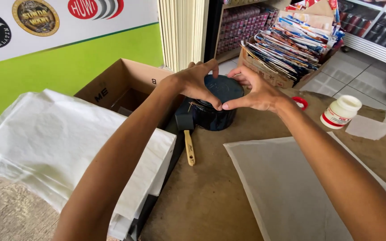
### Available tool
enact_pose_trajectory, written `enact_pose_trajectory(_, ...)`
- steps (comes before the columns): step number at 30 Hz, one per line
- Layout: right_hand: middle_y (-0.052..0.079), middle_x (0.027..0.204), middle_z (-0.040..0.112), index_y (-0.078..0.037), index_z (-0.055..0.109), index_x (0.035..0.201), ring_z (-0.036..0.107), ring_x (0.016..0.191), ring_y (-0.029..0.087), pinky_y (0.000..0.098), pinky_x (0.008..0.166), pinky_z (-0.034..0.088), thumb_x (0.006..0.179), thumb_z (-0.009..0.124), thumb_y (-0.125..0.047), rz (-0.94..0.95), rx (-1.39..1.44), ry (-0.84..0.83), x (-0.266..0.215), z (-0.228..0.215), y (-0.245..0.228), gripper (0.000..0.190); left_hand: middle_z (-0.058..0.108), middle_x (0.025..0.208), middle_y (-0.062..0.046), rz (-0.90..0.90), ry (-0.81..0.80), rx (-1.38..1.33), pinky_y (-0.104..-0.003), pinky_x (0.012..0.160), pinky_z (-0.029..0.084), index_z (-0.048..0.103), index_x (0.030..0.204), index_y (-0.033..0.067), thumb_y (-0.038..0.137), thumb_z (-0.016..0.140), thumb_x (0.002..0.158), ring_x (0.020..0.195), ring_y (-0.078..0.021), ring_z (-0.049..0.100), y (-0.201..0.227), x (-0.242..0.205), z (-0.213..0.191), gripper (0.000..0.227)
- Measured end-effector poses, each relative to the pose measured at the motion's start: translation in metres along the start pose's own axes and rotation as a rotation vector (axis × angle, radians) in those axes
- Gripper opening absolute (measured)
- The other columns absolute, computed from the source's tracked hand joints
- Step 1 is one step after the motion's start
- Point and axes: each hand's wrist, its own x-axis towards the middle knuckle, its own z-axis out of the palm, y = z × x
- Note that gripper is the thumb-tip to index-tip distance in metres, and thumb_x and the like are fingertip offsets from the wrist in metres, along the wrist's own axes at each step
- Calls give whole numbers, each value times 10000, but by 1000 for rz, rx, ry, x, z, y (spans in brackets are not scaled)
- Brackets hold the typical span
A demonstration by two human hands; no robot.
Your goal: A person finishes assembling a kite by folding the paper edges and then paints a green stripe design on it using a foam brush and a ruler.
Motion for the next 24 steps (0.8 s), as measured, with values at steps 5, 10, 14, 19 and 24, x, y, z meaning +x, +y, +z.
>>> enact_pose_trajectory(5,185,1398,624,-203,554,1298,563,1337,324,464,1088,368,517,1006,-423,-2,-7,21,0,-2,7,929,570,1367,-217,3,-3,-3,-567,1105,415,501,1237,200,603,927,534,1345,-382,487,0,-1,-3,916)
enact_pose_trajectory(10,136,1334,672,-189,566,1294,595,1268,263,418,1044,385,515,1001,-443,-12,-24,39,5,-3,20,928,564,1370,-226,1,-19,-3,-564,1106,417,498,1231,200,621,914,526,1355,-380,476,3,-1,-5,921)
enact_pose_trajectory(14,106,1319,684,-193,586,1298,600,1253,240,406,1033,396,509,1005,-453,-19,-44,54,6,-3,20,931,579,1343,-234,3,-14,3,-571,1091,423,504,1207,196,622,923,509,1333,-390,490,0,3,-4,918)
enact_pose_trajectory(19,111,1324,671,-230,568,1369,575,1283,256,438,1065,381,494,1002,-452,-7,-46,18,6,-6,11,1002,560,1385,-238,12,-28,0,-582,1111,401,495,1254,206,619,918,512,1361,-399,475,-6,5,-3,948)
enact_pose_trajectory(24,226,1401,580,-245,531,1433,509,1366,397,543,1139,353,510,982,-510,23,-181,-81,6,-5,-20,1062,538,1406,-358,93,-8,-408,-629,1123,388,462,1321,87,486,718,747,1361,-487,488,-19,-8,-3,745)
